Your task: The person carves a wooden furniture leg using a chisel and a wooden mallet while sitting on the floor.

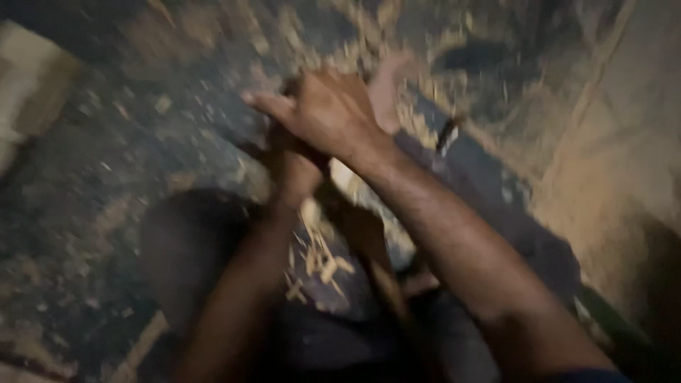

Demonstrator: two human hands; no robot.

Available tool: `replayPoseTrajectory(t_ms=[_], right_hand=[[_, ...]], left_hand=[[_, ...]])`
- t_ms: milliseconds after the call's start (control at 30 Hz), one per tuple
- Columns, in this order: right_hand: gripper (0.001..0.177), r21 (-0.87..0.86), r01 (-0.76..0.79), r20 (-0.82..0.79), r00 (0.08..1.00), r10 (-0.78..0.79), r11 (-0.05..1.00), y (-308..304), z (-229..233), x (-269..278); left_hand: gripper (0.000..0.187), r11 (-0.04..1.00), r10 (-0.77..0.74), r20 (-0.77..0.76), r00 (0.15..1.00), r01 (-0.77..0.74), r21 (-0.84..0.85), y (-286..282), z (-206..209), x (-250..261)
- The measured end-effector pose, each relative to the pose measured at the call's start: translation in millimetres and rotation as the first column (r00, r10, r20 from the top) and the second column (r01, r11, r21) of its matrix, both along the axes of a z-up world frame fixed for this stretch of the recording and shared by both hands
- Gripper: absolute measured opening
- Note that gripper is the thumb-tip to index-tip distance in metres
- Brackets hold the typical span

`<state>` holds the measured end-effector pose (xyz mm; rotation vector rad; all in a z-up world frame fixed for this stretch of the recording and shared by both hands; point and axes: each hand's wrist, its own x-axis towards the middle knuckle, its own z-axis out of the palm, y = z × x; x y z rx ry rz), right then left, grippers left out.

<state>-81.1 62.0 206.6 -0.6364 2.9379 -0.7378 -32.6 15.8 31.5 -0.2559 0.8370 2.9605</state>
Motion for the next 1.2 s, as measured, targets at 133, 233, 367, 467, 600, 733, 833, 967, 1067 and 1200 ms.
replayPoseTrajectory(t_ms=[133, 233, 367, 467, 600, 733, 833, 967, 1067, 1200], right_hand=[[0.061, -0.061, 0.050, 0.069, 0.997, -0.046, 0.997, 23, 6, 17], [0.054, -0.392, 0.118, 0.135, 0.988, -0.070, 0.912, 61, 8, 30], [0.066, -0.248, 0.150, 0.158, 0.981, -0.112, 0.957, 95, 25, 45], [0.073, -0.341, 0.118, 0.184, 0.981, -0.056, 0.933, 81, 43, 43], [0.071, -0.479, -0.111, 0.056, 0.986, 0.156, 0.871, 56, 92, 43], [0.068, -0.311, 0.021, 0.173, 0.984, 0.034, 0.950, 13, 78, 33], [0.077, 0.441, 0.016, 0.357, 0.914, -0.192, 0.897, -27, 55, 11], [0.076, 0.023, 0.038, 0.179, 0.983, -0.042, 0.999, 6, 47, 17], [0.081, 0.005, 0.052, 0.199, 0.979, -0.052, 0.999, 0, 16, 18], [0.073, 0.064, -0.030, 0.250, 0.968, 0.013, 0.998, 2, 19, 10]], left_hand=[[0.024, 0.713, -0.049, -0.282, 0.958, -0.164, -0.682, -1, 29, -4], [0.018, 0.585, -0.029, -0.396, 0.918, -0.306, -0.751, -29, 55, -5], [0.025, 0.595, -0.015, -0.407, 0.913, -0.319, -0.737, -60, 82, 3], [0.021, 0.711, -0.054, -0.236, 0.970, -0.129, -0.692, -53, 90, -7], [0.023, 0.638, -0.206, -0.250, 0.946, -0.064, -0.767, -43, 90, -3], [0.023, 0.813, -0.168, -0.190, 0.967, 0.027, -0.582, -20, 67, -3], [0.023, 0.930, -0.158, -0.107, 0.982, 0.111, -0.349, -15, 48, 2], [0.023, 0.980, -0.107, -0.044, 0.993, 0.099, -0.170, -13, 24, 5], [0.023, 0.978, -0.120, 0.029, 0.992, 0.123, -0.170, -15, 12, 5], [0.024, 0.955, -0.092, -0.053, 0.994, 0.073, -0.288, -19, 19, 9]])
